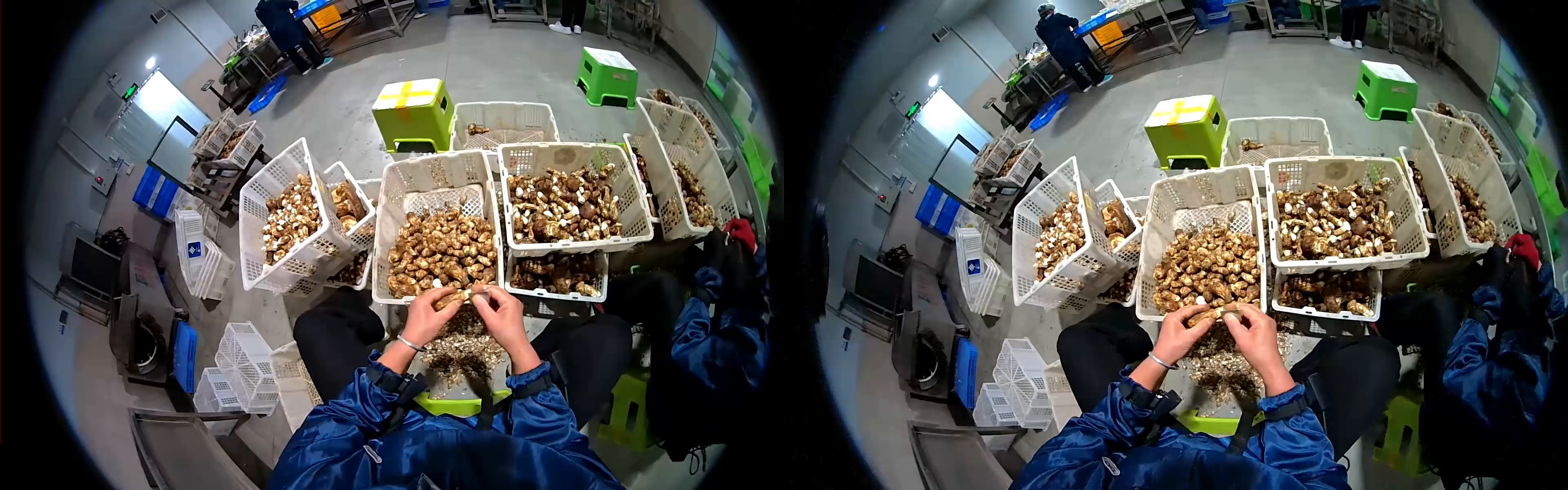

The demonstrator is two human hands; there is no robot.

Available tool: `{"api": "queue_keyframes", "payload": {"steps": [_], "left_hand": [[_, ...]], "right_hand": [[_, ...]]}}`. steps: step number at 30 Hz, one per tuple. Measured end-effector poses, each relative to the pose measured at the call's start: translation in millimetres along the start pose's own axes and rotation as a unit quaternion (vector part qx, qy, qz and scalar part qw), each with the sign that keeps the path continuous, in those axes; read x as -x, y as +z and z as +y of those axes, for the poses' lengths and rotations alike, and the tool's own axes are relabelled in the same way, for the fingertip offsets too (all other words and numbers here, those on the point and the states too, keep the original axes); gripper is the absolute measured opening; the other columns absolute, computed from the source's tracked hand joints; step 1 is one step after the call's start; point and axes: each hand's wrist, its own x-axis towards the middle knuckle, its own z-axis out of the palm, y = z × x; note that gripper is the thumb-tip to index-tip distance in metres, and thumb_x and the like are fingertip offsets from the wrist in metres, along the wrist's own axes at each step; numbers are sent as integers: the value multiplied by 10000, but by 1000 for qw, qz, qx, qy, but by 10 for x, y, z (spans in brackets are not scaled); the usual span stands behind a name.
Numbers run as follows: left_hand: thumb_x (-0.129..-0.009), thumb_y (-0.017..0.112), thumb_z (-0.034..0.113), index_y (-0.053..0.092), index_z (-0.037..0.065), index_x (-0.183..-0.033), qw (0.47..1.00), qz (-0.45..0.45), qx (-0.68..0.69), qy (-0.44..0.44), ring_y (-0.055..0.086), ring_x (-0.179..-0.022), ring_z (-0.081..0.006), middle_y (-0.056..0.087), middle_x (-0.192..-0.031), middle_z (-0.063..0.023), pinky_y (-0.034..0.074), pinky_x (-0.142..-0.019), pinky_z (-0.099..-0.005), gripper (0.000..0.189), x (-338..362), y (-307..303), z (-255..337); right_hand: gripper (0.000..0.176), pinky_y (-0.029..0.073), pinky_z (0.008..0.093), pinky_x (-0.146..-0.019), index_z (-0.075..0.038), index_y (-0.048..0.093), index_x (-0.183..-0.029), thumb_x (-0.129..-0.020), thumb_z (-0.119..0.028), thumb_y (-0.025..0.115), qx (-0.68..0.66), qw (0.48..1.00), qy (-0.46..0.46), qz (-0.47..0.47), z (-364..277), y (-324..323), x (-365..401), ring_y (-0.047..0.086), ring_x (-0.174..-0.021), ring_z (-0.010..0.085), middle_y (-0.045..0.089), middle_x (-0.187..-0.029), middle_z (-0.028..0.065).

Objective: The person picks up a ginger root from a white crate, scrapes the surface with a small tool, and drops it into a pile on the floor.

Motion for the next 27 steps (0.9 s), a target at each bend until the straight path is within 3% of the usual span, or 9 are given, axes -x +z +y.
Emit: {"api": "queue_keyframes", "payload": {"steps": [3,6,7,11,16,20,23,24,27], "left_hand": [[-892,734,181,667,-58,-1177,997,-9,74,-33,630,-931,-146,696,-1040,-87,495,-859,-280,378,11,27,-38],[-924,702,139,653,-63,-1198,994,-10,106,-36,638,-908,-125,676,-1106,-85,514,-816,-256,344,7,44,-104],[-930,696,137,647,-64,-1205,991,-14,122,-48,642,-900,-122,669,-1121,-88,524,-802,-256,344,13,52,-101],[-988,625,165,578,-63,-1285,945,-28,292,-142,673,-890,-145,664,-1110,-93,566,-748,-260,377,42,77,5],[-1002,603,173,577,-64,-1280,930,-2,326,-171,673,-888,-143,660,-1114,-99,560,-773,-261,366,23,114,-70],[-895,721,138,613,-83,-1224,998,2,51,22,626,-983,-151,627,-1136,-91,503,-870,-267,411,46,85,-116],[-857,755,129,608,-78,-1230,1000,4,4,27,593,-1036,-143,613,-1140,-97,492,-867,-263,451,59,50,-15],[-859,754,126,607,-77,-1233,999,3,-19,32,590,-1039,-139,612,-1140,-99,493,-863,-262,450,73,39,20],[-868,748,140,635,-55,-1206,999,15,40,-13,600,-983,-125,645,-1139,-78,492,-865,-273,407,86,47,-1]], "right_hand": [[243,496,263,-735,42,673,-1026,-929,-180,674,-70,991,112,-30,137,-55,-67,605,-857,91,675,-1007,59],[220,491,269,-707,38,672,-996,-935,-173,662,-47,999,-14,-8,-104,25,21,604,-831,86,676,-1034,56],[215,501,268,-717,37,673,-1018,-941,-162,647,30,996,-84,-18,-25,34,-1,615,-839,91,675,-1086,64],[205,492,235,-720,6,688,-1098,-962,-131,620,-156,986,64,0,61,11,-43,616,-836,76,704,-966,41],[181,463,235,-738,18,681,-1036,-933,-127,650,-72,996,49,-29,12,-10,-33,589,-831,82,683,-1010,41],[190,466,246,-714,39,671,-1016,-909,-118,662,-34,998,4,-43,-29,13,-14,584,-818,88,664,-1088,68],[193,472,257,-679,13,688,-1064,-925,-116,650,-14,1000,9,-19,-17,31,-23,580,-804,77,687,-994,57],[197,480,255,-710,-14,699,-1099,-946,-115,628,-62,994,83,-43,-11,-21,-27,587,-808,75,704,-942,40],[214,489,257,-792,6,694,-1103,-956,-127,616,-132,989,61,-26,108,-12,-54,616,-870,89,710,-979,33]]}}
